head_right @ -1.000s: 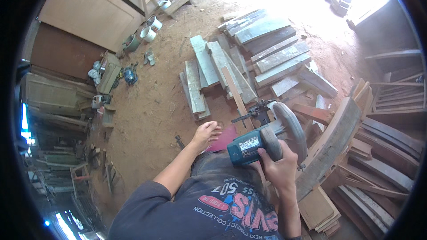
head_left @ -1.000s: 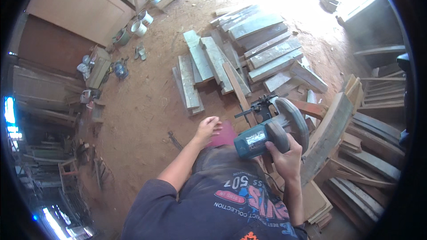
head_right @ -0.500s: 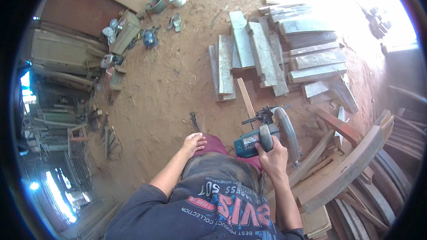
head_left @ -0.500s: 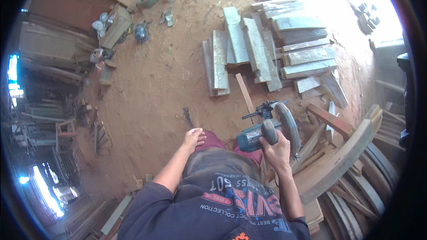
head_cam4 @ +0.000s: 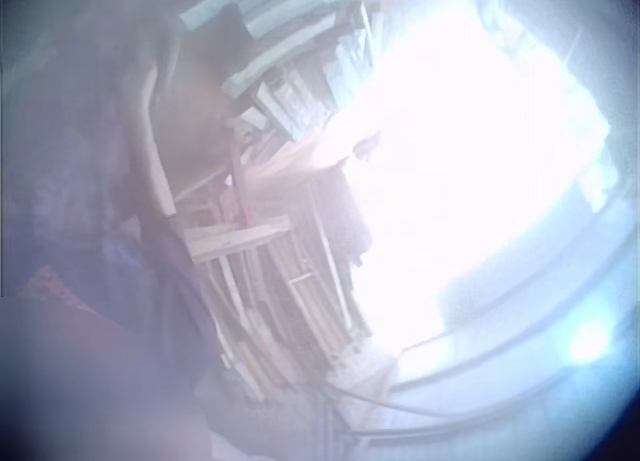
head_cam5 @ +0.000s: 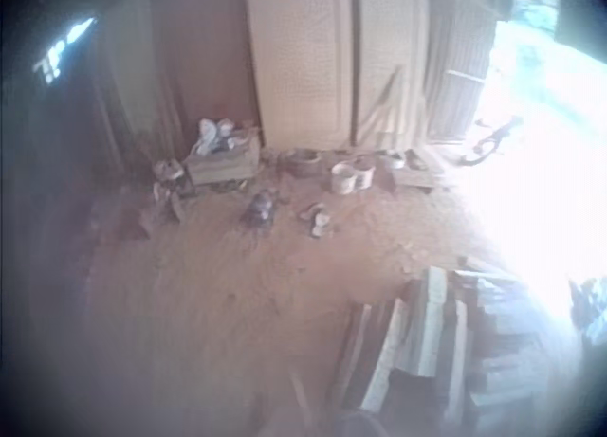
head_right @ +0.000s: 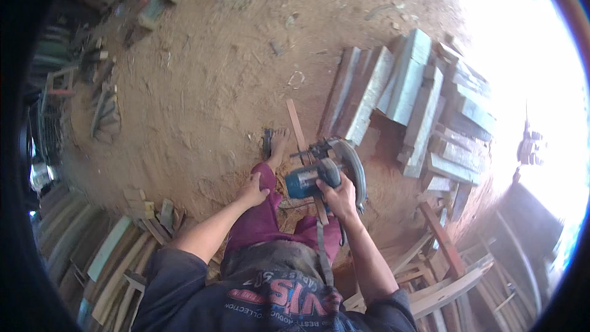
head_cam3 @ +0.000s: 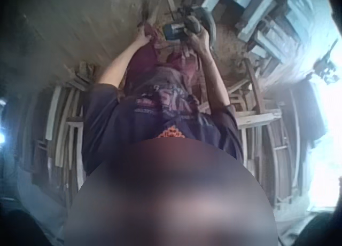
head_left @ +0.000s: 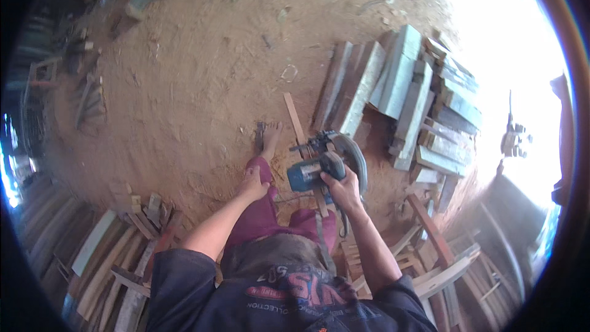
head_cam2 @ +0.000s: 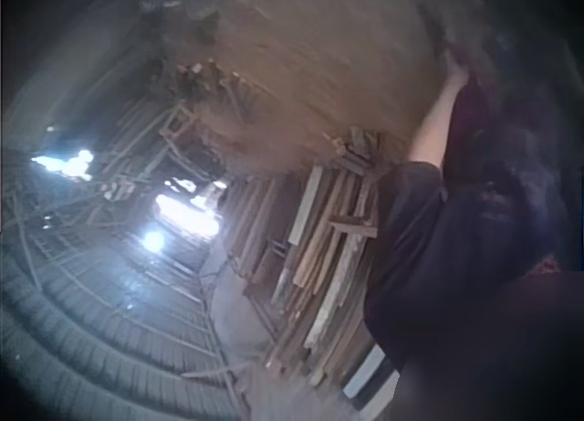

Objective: The person uses a circular saw to cut a plank of wood, then switches to an electric sander to smooth the cut edges. The person handles the wood and tools with both hands, repositioning the plank as needed.

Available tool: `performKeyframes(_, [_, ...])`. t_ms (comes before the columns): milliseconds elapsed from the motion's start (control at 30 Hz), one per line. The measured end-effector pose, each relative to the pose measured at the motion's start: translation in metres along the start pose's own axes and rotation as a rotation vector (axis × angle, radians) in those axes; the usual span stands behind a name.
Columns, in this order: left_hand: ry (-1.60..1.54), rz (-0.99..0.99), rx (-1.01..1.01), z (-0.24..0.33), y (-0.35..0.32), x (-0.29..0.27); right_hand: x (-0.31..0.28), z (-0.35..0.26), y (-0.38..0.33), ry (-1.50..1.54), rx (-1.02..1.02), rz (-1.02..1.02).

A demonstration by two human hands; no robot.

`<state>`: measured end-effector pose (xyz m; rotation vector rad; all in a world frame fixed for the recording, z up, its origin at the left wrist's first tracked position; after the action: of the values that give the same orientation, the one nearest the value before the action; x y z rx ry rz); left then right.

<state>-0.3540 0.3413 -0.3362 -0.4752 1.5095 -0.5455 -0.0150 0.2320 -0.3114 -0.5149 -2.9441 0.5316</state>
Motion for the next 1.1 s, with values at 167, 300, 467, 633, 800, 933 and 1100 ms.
performKeyframes(167, [0.265, -0.19, -0.013, -0.018, 0.0, 0.027, 0.095, 0.021, 0.14, 0.031, 0.099, -0.076])
performKeyframes(300, [0.176, -0.055, 0.055, -0.04, 0.022, 0.028, 0.152, 0.053, 0.248, 0.077, 0.148, -0.025])
performKeyframes(467, [0.133, -0.033, 0.086, -0.056, 0.034, 0.033, 0.188, 0.086, 0.338, 0.139, 0.111, -0.005])
performKeyframes(633, [0.074, -0.015, 0.111, -0.066, 0.043, 0.032, 0.204, 0.148, 0.387, 0.016, 0.167, 0.078])
performKeyframes(800, [0.021, -0.048, 0.092, -0.072, 0.047, 0.034, 0.223, 0.22, 0.382, -0.117, 0.197, 0.025])
performKeyframes(933, [0.021, -0.044, 0.086, -0.07, 0.05, 0.034, 0.237, 0.257, 0.37, -0.253, 0.253, -0.043])
performKeyframes(1100, [0.047, 0.052, 0.193, -0.055, 0.055, 0.037, 0.234, 0.241, 0.331, -0.14, 0.216, -0.108])
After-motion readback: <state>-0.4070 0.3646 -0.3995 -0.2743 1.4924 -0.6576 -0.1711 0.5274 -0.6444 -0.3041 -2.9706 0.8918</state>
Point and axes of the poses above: each hand's wrist, its own y-axis towards the middle knuckle, its own x-axis out of the palm, z = x × y, the point moved 10 cm from there along y, towards the middle knuckle
